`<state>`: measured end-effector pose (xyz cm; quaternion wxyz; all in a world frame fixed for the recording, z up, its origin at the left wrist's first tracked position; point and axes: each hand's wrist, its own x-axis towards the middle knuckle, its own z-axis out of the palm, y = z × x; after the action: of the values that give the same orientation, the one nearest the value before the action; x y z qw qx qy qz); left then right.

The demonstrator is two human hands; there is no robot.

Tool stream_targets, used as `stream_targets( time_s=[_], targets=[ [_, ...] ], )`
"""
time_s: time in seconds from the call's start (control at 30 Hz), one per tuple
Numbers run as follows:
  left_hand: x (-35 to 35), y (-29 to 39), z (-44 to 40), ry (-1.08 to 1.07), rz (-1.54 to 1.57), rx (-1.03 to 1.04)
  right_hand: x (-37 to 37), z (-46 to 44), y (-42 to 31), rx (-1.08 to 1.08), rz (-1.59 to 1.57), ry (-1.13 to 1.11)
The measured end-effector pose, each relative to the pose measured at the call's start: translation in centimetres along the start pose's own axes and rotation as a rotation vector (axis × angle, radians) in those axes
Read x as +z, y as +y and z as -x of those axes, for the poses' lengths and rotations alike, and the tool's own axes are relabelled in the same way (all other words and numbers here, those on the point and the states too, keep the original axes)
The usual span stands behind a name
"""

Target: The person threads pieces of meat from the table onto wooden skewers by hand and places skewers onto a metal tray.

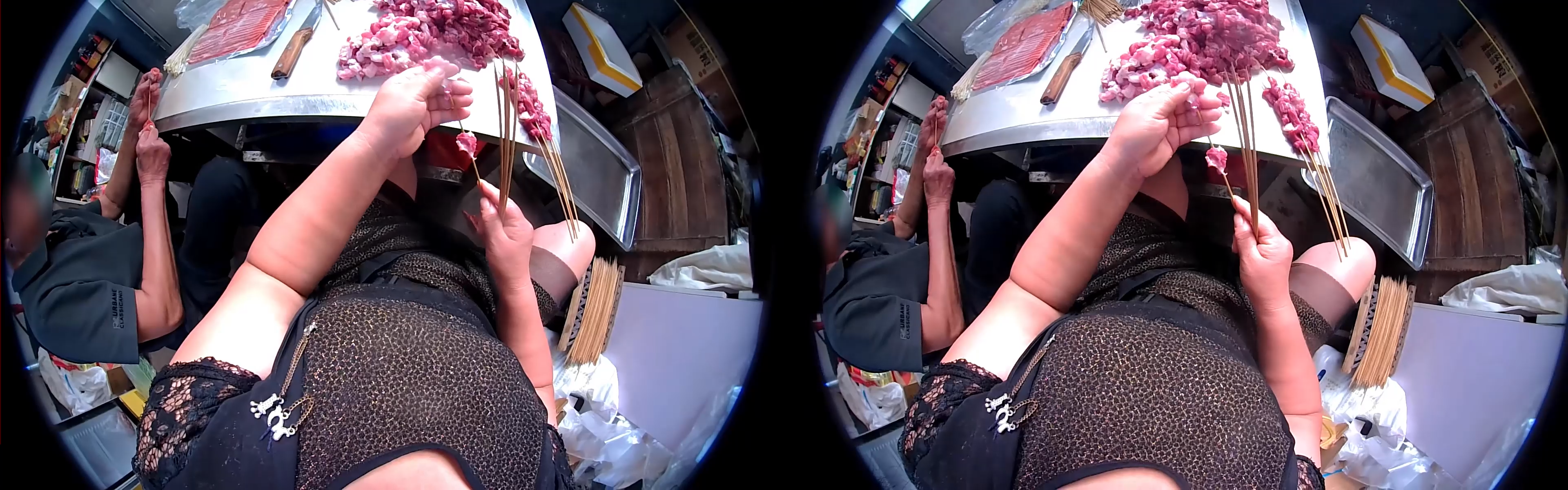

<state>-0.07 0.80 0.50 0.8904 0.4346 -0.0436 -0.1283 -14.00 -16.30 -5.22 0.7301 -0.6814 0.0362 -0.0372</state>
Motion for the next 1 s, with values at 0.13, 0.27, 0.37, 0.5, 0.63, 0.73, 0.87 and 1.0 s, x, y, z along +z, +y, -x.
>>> stream_targets(
  time_s=[0.13,0.27,0.37,0.5,0.63,0.73,0.87,1.0],
  targets=[
    [0.9,-0.7,0.4,0.07,0.053,0.002,0.0,-0.1,0.4,0.001,0.023,0.022],
    [1.4,-1.2,1.0,0.025,0.129,0.064,0.3,0.0,0.0,0.009,0.009,0.004],
    [2.3,-1.0,1.5,-0.006,0.164,0.159,0.5,-0.1,-0.4,-0.023,0.032,-0.029],
    [1.5,-1.5,1.0,-0.136,0.276,0.172,1.0,0.0,-1.4,0.013,0.024,-0.074],
    [1.5,-2.0,1.0,-0.131,0.332,0.055,1.6,-0.1,-3.1,0.135,-0.159,-0.139],
    [1.4,-1.7,0.6,-0.096,0.209,0.013,0.9,-0.7,-3.5,0.077,-0.182,-0.107],
    [1.0,-0.4,0.2,-0.111,0.11,0.129,-0.2,-0.5,-3.9,0.073,-0.115,-0.095],
    [0.6,-0.4,-0.2,-0.075,0.107,0.198,-0.1,0.1,-3.5,0.038,-0.055,-0.112]
  ],
)
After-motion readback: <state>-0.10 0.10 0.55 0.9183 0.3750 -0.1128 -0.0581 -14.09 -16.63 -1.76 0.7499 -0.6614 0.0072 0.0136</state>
